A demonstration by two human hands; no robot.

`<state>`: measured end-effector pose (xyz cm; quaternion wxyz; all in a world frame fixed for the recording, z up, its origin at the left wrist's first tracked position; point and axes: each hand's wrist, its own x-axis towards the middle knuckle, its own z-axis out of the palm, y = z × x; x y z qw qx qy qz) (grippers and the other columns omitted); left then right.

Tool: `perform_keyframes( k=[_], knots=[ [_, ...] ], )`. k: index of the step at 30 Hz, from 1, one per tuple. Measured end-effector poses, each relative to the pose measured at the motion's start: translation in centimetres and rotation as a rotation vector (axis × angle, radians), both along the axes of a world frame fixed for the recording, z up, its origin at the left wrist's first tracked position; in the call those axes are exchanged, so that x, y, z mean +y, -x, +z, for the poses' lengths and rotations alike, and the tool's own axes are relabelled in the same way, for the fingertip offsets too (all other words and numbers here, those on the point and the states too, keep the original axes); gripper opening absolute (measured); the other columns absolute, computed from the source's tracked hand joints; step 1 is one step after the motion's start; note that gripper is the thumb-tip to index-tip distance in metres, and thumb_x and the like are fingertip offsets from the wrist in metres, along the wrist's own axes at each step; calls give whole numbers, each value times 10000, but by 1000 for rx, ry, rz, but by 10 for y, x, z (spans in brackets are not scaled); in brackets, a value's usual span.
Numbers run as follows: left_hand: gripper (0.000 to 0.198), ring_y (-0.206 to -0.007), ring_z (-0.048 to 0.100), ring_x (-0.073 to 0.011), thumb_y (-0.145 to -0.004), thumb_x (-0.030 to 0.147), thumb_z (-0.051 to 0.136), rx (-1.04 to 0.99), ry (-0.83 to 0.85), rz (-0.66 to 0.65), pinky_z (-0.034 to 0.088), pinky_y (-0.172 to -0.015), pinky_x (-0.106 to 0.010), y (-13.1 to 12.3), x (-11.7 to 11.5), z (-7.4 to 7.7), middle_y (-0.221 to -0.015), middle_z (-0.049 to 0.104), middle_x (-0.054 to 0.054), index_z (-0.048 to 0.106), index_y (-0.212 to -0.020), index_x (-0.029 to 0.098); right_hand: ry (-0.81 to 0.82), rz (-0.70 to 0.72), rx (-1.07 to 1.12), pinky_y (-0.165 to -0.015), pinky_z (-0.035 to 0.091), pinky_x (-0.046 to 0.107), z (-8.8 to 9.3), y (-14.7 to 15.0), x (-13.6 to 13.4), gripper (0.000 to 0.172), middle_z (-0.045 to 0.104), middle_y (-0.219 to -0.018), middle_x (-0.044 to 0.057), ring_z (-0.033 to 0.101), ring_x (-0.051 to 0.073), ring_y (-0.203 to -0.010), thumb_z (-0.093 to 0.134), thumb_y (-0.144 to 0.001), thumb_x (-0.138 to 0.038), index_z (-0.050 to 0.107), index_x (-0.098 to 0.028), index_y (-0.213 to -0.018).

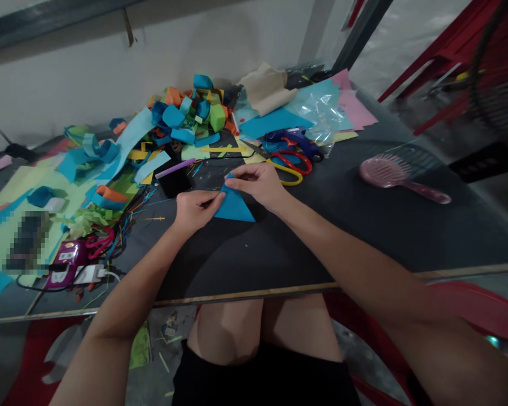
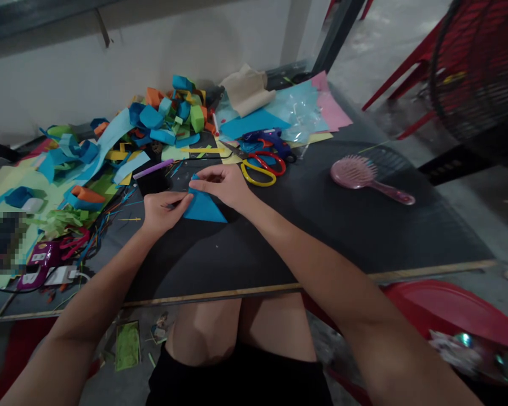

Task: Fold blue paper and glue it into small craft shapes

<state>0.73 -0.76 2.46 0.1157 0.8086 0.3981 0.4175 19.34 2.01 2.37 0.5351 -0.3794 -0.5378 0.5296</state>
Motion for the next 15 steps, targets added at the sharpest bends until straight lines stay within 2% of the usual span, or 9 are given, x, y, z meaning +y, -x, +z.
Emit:
perform_keyframes(
  k=[5, 10, 15],
  knots=[
    [337, -476, 550, -82, -896, 328, 614, 20, -14, -23, 373, -482, -209, -2, 0, 0, -555, 659, -13, 722, -622, 163, -83, -54, -45, -562, 459, 281, 2, 0, -3, 334, 713, -671, 17, 568, 120, -598, 871, -543, -504, 750, -204, -625],
    [269, -491, 567, -89, -887, 324, 626, -7, 31, -30, 380, -488, -210, -2, 1, -2, -584, 675, -9, 745, -699, 173, -155, -33, -53, -614, 476, 298, 2, -3, 0, 292, 719, -691, 17, 595, 133, -637, 845, -604, -481, 746, -208, -628],
    [287, -490, 560, -96, -880, 347, 618, -12, 93, -23, 370, -486, -216, -2, 2, -2, -582, 672, -17, 751, -690, 178, -235, 6, -63, -656, 485, 313, 2, -4, -1, 246, 720, -739, 20, 621, 146, -692, 820, -677, -463, 746, -230, -647]
  ],
)
